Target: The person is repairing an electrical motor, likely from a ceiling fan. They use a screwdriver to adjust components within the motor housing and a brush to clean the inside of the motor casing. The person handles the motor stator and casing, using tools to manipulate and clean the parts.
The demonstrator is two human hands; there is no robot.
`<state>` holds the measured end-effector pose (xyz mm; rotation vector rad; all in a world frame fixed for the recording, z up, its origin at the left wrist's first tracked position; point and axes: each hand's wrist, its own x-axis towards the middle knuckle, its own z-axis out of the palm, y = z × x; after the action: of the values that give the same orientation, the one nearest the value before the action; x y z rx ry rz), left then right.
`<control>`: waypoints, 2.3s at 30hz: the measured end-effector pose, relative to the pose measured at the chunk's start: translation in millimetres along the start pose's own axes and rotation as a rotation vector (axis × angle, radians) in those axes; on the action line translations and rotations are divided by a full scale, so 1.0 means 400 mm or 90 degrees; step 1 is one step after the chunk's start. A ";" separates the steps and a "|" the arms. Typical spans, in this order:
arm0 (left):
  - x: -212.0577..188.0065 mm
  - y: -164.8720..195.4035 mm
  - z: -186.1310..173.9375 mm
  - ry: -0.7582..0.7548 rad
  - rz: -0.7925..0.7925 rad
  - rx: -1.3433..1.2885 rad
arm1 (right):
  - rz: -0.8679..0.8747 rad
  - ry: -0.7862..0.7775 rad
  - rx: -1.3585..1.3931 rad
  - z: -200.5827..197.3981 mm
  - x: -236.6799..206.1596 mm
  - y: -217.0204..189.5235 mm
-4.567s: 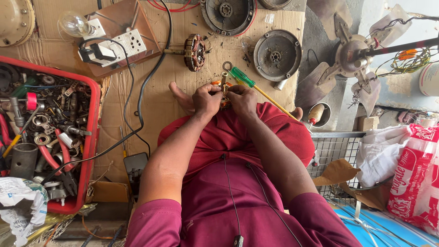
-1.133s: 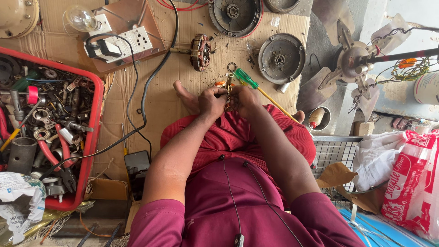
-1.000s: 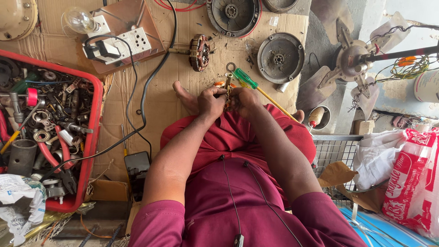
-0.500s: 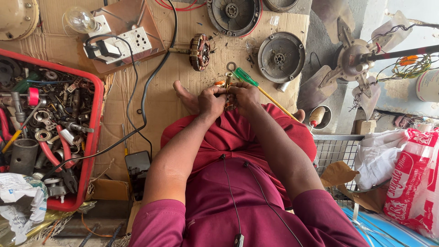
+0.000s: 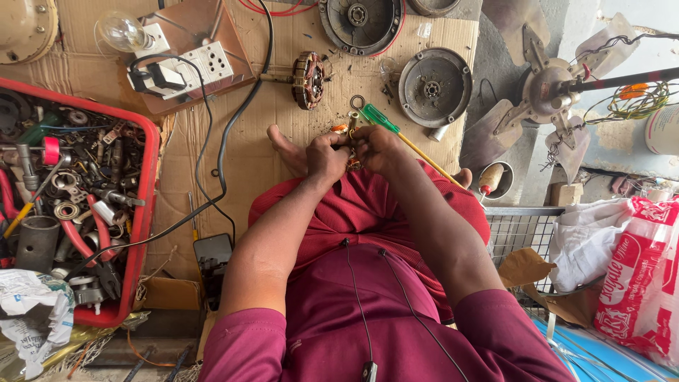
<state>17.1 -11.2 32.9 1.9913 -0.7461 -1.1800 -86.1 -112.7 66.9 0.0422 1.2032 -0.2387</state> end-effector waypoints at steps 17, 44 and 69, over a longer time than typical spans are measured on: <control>0.014 -0.028 0.028 0.027 0.022 -0.029 | -0.185 0.063 -0.055 -0.062 -0.050 0.052; -0.001 -0.062 0.047 0.138 0.157 0.009 | -0.051 0.031 0.124 0.006 -0.010 0.057; 0.000 -0.050 0.033 0.089 0.138 -0.001 | -0.142 0.165 0.013 -0.003 -0.014 0.085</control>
<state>7.9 -2.9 12.5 1.9144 -0.8639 -0.9058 -81.9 -78.7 68.3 -0.0452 1.4654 -0.4505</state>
